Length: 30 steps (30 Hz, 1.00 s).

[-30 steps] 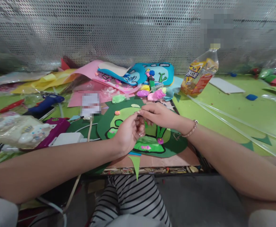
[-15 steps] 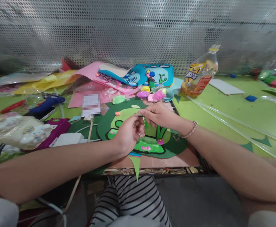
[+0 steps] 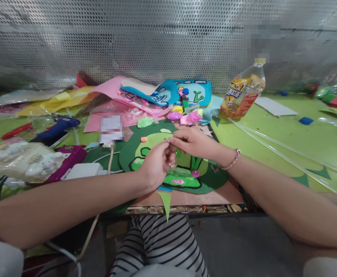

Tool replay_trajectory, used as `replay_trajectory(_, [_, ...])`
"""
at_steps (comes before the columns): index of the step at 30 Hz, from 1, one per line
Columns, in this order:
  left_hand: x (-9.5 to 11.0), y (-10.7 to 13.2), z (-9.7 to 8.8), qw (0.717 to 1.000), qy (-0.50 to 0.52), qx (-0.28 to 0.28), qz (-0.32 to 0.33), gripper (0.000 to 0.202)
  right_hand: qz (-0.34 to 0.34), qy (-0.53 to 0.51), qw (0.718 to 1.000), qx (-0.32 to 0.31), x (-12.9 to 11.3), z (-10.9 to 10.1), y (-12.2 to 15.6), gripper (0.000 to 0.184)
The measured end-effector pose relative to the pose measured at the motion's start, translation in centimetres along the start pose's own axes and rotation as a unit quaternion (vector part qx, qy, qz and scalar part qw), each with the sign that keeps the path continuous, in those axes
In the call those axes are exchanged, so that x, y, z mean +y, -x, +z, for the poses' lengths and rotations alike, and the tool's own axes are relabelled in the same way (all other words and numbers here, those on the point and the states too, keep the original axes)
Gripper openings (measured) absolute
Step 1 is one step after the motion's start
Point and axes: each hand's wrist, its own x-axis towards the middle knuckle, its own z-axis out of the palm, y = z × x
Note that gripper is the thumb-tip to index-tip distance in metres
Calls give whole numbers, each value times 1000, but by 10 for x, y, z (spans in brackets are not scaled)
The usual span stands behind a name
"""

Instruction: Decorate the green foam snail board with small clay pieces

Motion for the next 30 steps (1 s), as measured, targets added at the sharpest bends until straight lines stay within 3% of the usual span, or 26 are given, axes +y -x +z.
replay_trajectory(4, [0,1,-1,1000,9,9,-18,30,11,-16,1000,22,2,1,0,38])
replay_trajectory(11, [1,2,-3,1000,11,-9,-20,33,59,-136,984,103,7,3,-2,26])
replay_trajectory(16, [-2,1,-4,999,-21,-43,-8,30,74,-181,970,145,11,5,-6,27])
replay_trajectory(22, [-1,5,-3,985,-133,-110,0,29,112,-195,964,142,10,3,-7,31])
replay_trajectory(30, [-2,5,-4,985,-119,-126,-6,33,174,-192,957,126,2,0,-5,51])
